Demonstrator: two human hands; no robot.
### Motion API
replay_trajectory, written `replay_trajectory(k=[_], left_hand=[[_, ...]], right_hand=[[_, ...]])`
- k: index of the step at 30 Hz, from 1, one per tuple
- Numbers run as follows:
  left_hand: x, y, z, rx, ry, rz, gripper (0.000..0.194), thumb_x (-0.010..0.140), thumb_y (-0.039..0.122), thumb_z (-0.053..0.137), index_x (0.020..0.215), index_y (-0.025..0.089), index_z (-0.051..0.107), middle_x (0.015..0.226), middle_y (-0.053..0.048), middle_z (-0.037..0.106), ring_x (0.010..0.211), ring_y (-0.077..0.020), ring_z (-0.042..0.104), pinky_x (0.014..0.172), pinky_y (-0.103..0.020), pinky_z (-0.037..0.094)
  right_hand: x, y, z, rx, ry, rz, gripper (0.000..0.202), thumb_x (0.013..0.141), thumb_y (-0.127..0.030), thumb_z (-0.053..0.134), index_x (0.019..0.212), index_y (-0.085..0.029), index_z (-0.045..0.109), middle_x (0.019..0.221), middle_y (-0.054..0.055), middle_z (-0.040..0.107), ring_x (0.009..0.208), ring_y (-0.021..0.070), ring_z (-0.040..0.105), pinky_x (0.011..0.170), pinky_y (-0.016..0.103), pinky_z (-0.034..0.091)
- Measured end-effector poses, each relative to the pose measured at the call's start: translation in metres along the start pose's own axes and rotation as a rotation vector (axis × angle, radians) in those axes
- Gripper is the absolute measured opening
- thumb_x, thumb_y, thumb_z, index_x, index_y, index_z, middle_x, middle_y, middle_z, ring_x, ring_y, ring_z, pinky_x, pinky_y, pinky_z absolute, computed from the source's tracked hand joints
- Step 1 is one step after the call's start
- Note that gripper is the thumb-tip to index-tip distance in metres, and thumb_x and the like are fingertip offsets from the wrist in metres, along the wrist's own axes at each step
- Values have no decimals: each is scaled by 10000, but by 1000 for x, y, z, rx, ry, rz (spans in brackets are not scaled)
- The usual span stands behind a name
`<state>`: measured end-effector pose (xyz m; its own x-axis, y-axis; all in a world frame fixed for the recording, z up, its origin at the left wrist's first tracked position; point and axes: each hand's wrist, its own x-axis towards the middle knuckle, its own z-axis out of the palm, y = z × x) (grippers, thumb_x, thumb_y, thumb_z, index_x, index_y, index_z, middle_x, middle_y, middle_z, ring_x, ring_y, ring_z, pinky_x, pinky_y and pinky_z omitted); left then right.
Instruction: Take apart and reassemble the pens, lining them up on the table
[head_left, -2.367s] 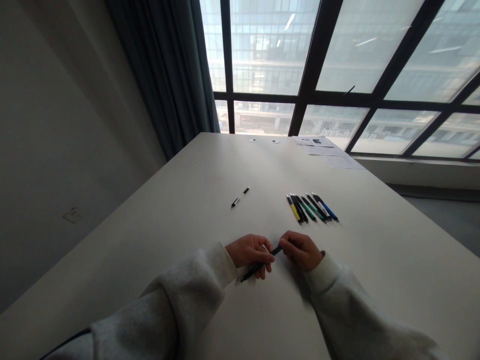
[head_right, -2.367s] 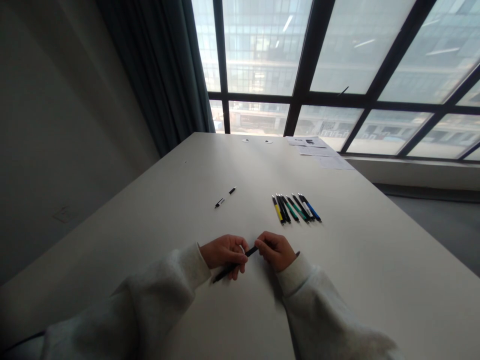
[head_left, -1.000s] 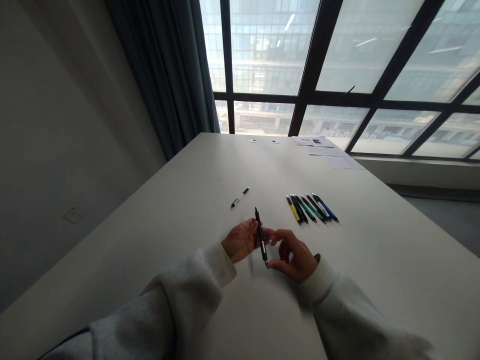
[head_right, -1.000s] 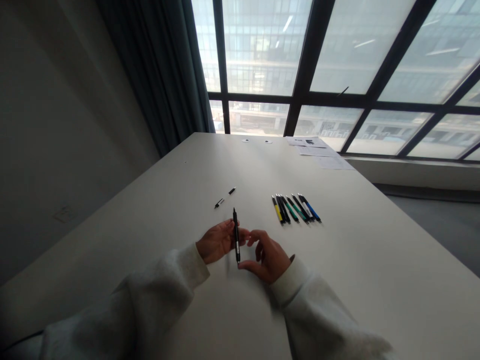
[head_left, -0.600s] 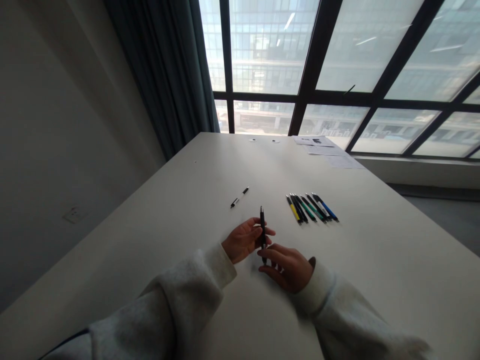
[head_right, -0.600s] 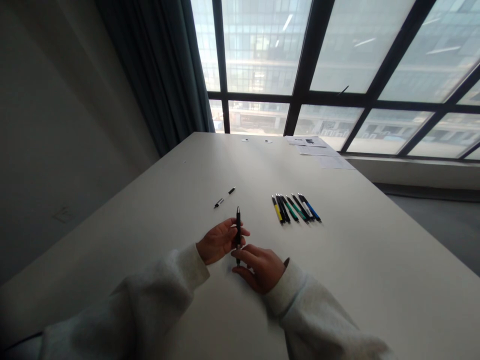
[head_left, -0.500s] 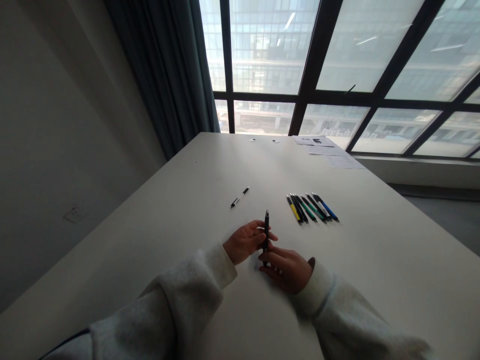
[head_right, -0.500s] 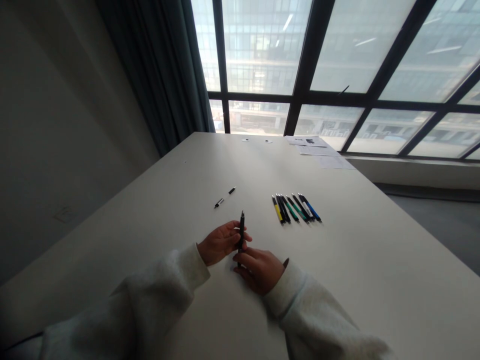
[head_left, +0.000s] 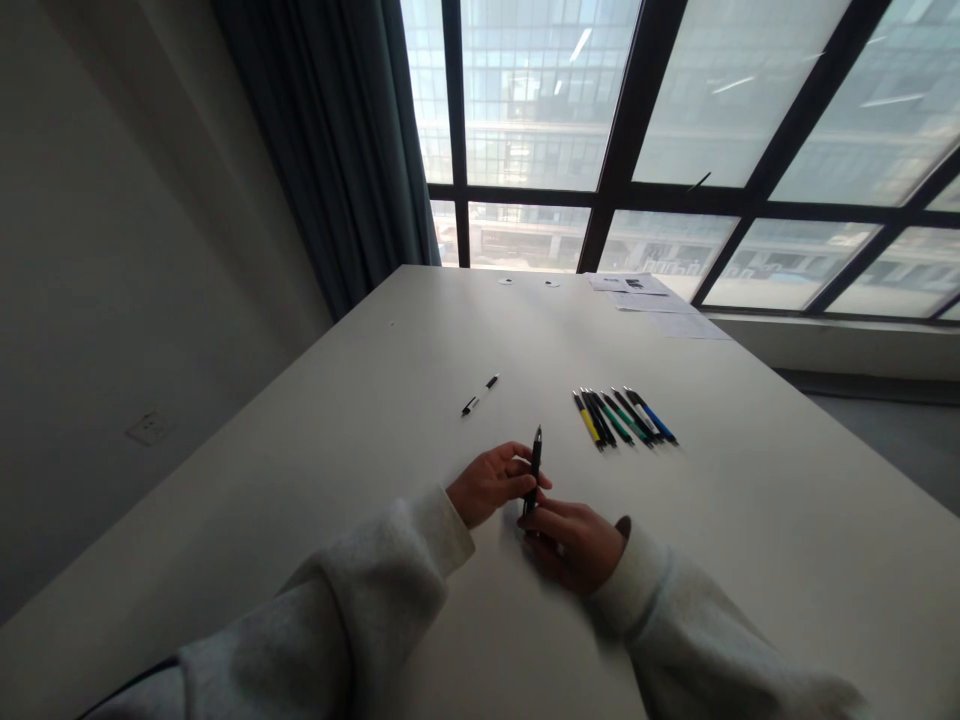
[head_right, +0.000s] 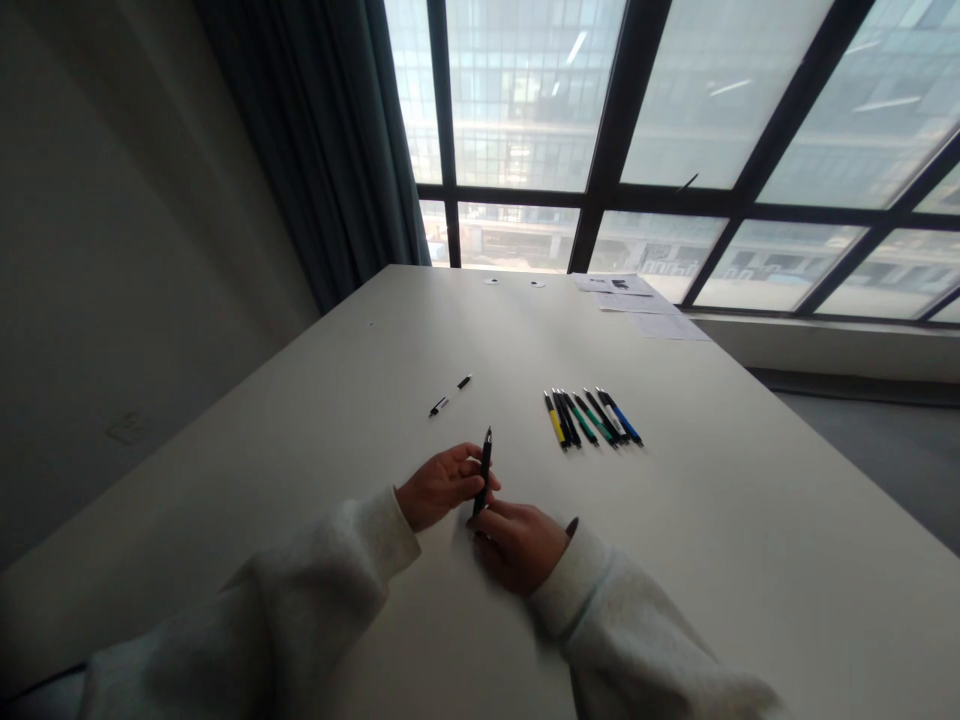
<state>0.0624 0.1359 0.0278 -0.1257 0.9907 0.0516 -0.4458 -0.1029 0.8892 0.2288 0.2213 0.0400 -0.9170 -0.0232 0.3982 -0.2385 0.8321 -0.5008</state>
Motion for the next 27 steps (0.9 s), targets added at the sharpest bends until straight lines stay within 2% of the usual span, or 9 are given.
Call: replay_trajectory(k=[4,11,20,27], left_hand=[[0,1,1,23,14,-7,400,717,313,795,977,127,555,866,-86,701,715,-162,659,716,-308,499],[0,2,1,12,25,-12,404,713,315,797,973,122,555,869,-93,699,713,-165,658,696,-300,501],[0,3,2,22,44,-17,400,710,321,799,965,119,567,869,-89,699,716,-167,661,714,-314,502],[0,3,3,21,49,-31,408,708,321,801,964,108,565,879,-102,699,723,-164,664,713,-304,505]], right_hand=[[0,3,4,-17,29,-25,170,789,-101,511,885,-177,629,757,59,626,559,134,550,539,234,458],[0,0,-2,24,-22,-9,233,825,-134,528,1028,-188,628,858,84,659,617,146,598,602,247,497],[-1,4,2,-3,16,-3,206,804,-122,534,963,-186,646,832,78,664,611,145,597,586,241,496],[-2,7,4,-11,-2,-8,196,798,-104,515,924,-187,640,807,67,645,610,141,580,577,237,479]])
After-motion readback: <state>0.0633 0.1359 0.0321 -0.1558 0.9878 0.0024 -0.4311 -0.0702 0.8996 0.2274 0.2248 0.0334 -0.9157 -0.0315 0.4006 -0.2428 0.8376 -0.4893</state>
